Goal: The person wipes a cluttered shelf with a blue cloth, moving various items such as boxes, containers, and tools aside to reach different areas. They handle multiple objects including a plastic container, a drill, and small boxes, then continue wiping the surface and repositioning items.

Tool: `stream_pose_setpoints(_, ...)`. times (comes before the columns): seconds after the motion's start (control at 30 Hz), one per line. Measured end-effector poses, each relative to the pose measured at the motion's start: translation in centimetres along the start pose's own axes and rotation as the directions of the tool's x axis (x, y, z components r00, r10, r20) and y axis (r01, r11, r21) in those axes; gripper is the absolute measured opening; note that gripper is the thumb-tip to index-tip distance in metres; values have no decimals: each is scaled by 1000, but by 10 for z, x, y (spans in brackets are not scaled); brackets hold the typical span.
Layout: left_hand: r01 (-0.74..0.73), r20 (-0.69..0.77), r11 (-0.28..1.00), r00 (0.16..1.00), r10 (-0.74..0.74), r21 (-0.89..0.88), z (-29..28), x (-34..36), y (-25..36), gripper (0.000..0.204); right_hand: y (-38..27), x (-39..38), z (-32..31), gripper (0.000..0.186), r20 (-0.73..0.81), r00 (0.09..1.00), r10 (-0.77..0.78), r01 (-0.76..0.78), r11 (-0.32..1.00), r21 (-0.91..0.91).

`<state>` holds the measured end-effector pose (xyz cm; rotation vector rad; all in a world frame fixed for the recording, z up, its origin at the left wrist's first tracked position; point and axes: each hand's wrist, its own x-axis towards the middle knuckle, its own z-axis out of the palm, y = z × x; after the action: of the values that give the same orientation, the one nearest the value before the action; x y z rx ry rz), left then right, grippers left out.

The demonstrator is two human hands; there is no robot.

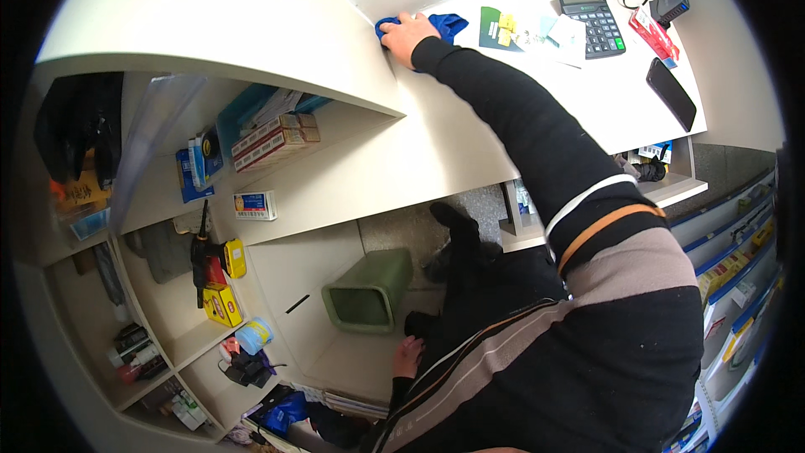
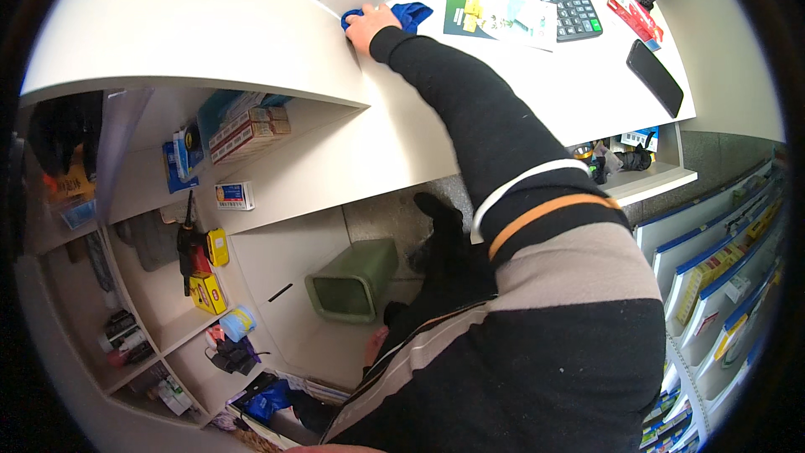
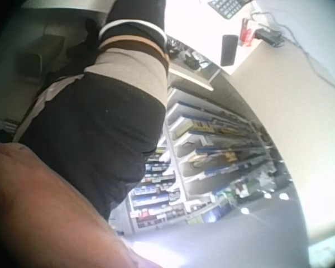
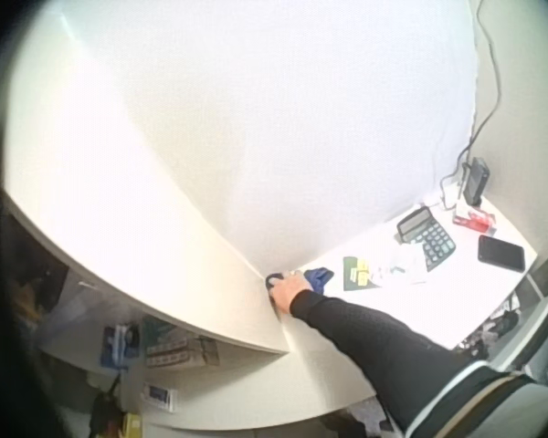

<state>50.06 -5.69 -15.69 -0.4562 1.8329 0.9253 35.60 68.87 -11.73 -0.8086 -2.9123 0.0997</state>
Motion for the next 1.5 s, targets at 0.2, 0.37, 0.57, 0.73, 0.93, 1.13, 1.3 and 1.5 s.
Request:
stream_pose_setpoints(0.2, -149, 126, 980, 983, 132, 129, 23, 16, 78, 37, -33, -95, 2, 19, -22, 995, -93, 96, 979, 178)
stream_pose_setpoints(0.37, -285, 215, 946, 944, 249, 155, 73, 29, 161, 40, -87, -282, -25, 11, -5, 853, -523, 417, 674, 610)
stream_pose_setpoints(0.57, -527, 394, 807, 824, 408, 267, 160, 17, 258, 42, 69, -319, -90, 39, -163, 987, -13, 119, 740, 662)
stream_pose_setpoints(0.73, -675, 573, 669, 695, 436, 311, 224, -9, 306, 41, 155, -280, -84, 44, -90, 994, -63, 87, 954, 288)
stream_pose_setpoints(0.93, -667, 670, 695, 648, 362, 270, 277, -10, 309, 43, 212, -175, -62, 50, 190, 942, 277, -293, 954, 58)
stream_pose_setpoints(1.13, -687, 743, 693, 577, 338, 219, 325, -13, 331, 45, 213, -180, -99, 38, 143, 966, 217, -246, 940, 236)
stream_pose_setpoints(1.3, -710, 586, 696, 520, 622, -109, 400, -17, 387, 84, 164, -242, -124, 34, 269, 937, 222, -330, 313, 890)
stream_pose_setpoints(1.5, -455, 533, 700, 454, 714, -550, 418, -51, 400, 28, 117, -303, -135, 34, 421, 881, 214, -418, -64, 906)
